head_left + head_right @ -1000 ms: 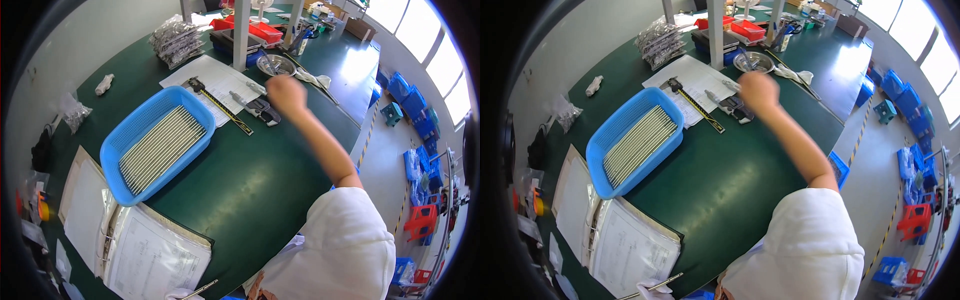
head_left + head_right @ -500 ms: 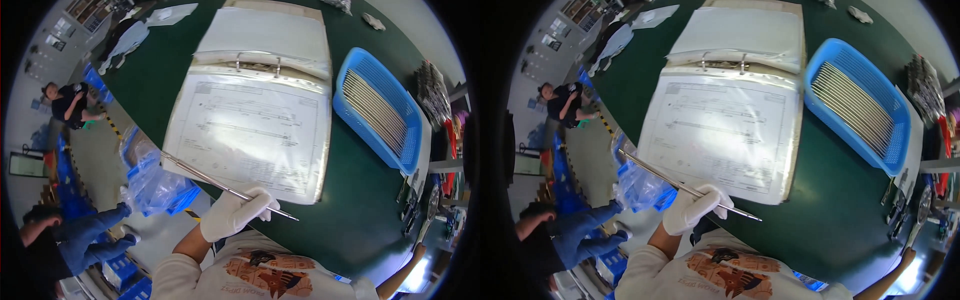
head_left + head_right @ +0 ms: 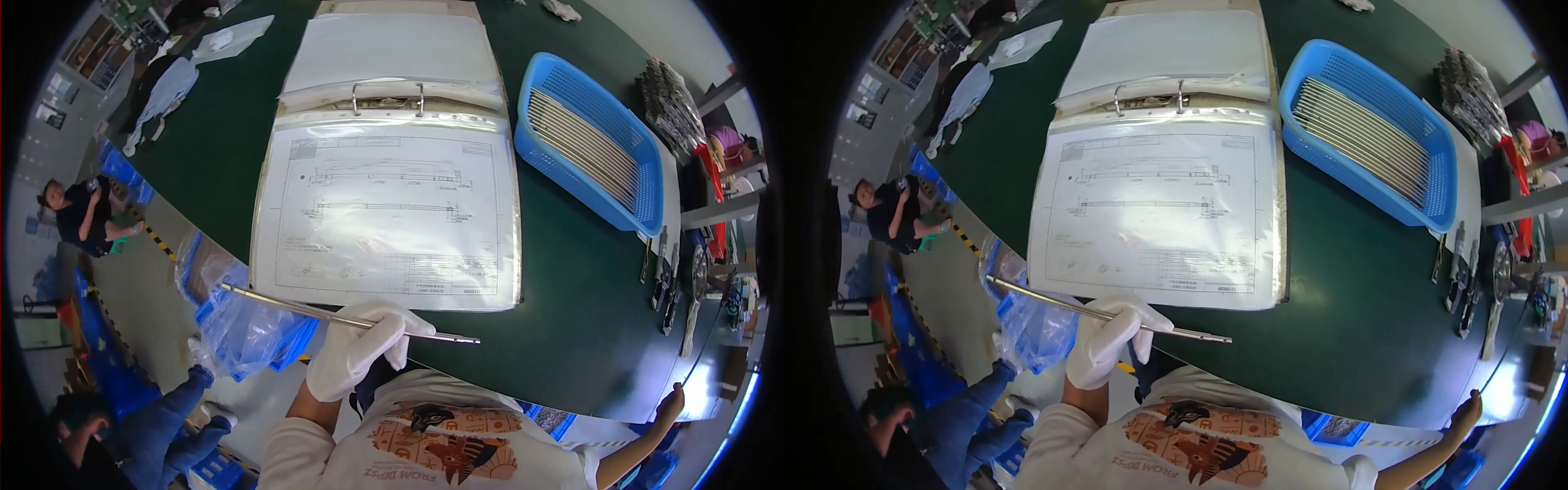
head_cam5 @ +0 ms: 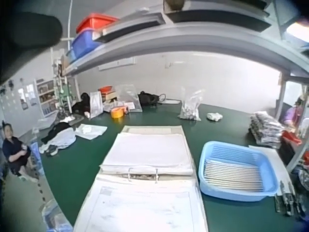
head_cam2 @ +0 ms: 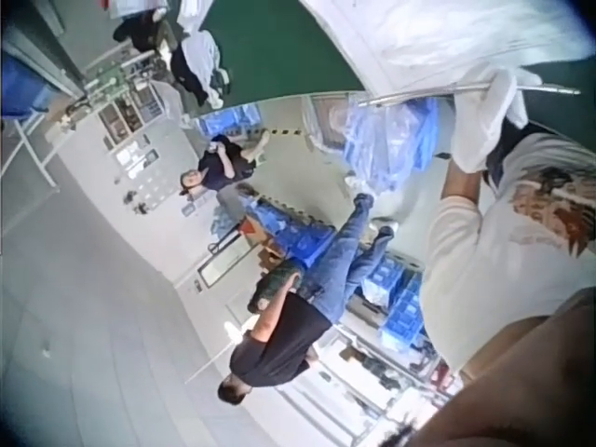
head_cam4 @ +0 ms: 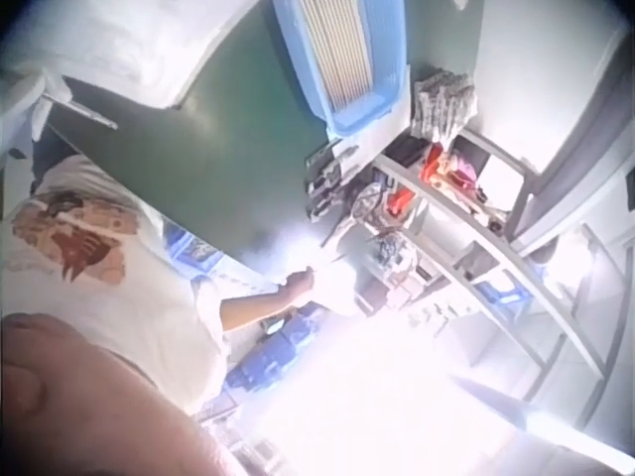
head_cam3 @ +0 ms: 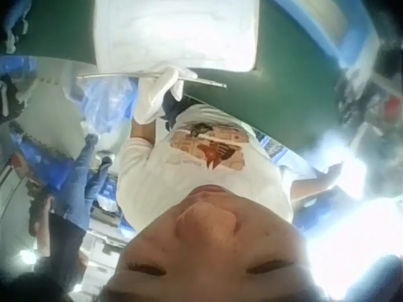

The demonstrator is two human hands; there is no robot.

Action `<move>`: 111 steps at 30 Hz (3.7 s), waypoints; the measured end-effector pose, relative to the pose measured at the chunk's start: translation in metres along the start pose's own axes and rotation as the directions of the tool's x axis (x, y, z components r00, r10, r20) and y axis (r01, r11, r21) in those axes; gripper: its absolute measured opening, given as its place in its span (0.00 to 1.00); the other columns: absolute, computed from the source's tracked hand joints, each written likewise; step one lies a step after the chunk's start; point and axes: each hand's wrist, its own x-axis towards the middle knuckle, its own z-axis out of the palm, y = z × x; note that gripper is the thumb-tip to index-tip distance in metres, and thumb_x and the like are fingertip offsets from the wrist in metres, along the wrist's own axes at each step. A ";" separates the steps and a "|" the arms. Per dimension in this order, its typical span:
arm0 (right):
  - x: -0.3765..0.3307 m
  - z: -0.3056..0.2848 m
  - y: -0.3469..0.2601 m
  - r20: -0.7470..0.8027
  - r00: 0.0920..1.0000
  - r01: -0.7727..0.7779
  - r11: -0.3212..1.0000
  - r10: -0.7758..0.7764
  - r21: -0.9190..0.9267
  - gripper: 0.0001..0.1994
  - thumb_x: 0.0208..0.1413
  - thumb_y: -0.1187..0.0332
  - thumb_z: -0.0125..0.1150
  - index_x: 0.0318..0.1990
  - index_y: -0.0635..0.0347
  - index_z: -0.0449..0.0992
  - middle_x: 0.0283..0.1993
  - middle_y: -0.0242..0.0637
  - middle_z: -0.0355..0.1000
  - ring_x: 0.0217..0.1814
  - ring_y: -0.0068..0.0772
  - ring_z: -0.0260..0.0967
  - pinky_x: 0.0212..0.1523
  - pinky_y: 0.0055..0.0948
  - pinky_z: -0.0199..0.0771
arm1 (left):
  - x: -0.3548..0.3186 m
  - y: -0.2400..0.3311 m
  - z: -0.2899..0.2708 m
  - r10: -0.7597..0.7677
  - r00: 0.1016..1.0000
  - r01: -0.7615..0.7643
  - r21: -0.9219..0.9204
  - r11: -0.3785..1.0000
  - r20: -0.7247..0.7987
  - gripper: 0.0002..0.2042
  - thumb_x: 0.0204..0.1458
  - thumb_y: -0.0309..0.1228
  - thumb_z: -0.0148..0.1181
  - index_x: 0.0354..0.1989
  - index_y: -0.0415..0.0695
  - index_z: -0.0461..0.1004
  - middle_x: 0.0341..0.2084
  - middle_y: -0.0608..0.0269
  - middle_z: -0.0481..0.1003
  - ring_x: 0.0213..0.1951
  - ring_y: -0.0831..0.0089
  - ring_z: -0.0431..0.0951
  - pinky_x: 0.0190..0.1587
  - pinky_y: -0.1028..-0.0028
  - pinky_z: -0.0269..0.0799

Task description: The recorder puts on gloves and uses a digital caliper to measure the length of several metal rods according to technical drawings in a manual.

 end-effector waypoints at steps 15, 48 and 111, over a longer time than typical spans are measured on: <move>-0.136 0.214 -0.210 0.508 0.599 0.727 0.686 -0.619 -0.021 0.05 0.49 0.73 0.58 0.26 0.65 0.70 0.22 0.24 0.59 0.21 0.15 0.53 0.21 0.18 0.48 | 0.001 -0.015 0.002 -0.109 0.967 0.110 0.010 0.994 0.230 0.28 0.61 0.49 0.32 0.35 0.35 0.74 0.33 0.54 0.75 0.34 0.70 0.78 0.27 0.80 0.71; -0.253 0.348 -0.230 0.796 -0.180 0.849 0.317 -0.579 0.423 0.19 0.32 0.54 0.68 0.20 0.57 0.65 0.17 0.35 0.61 0.17 0.42 0.62 0.18 0.36 0.60 | -0.004 -0.020 0.024 -0.301 0.916 0.307 0.019 0.951 0.266 0.19 0.60 0.39 0.44 0.37 0.33 0.74 0.34 0.55 0.75 0.33 0.77 0.75 0.36 0.81 0.71; -0.254 0.367 -0.225 0.552 -0.139 0.958 0.031 -0.822 0.287 0.32 0.27 0.37 0.66 0.12 0.54 0.56 0.11 0.31 0.52 0.10 0.33 0.51 0.12 0.28 0.49 | 0.004 -0.027 0.028 -0.208 0.969 0.231 -0.184 0.956 0.136 0.19 0.55 0.37 0.50 0.39 0.29 0.70 0.32 0.51 0.74 0.32 0.71 0.75 0.37 0.74 0.72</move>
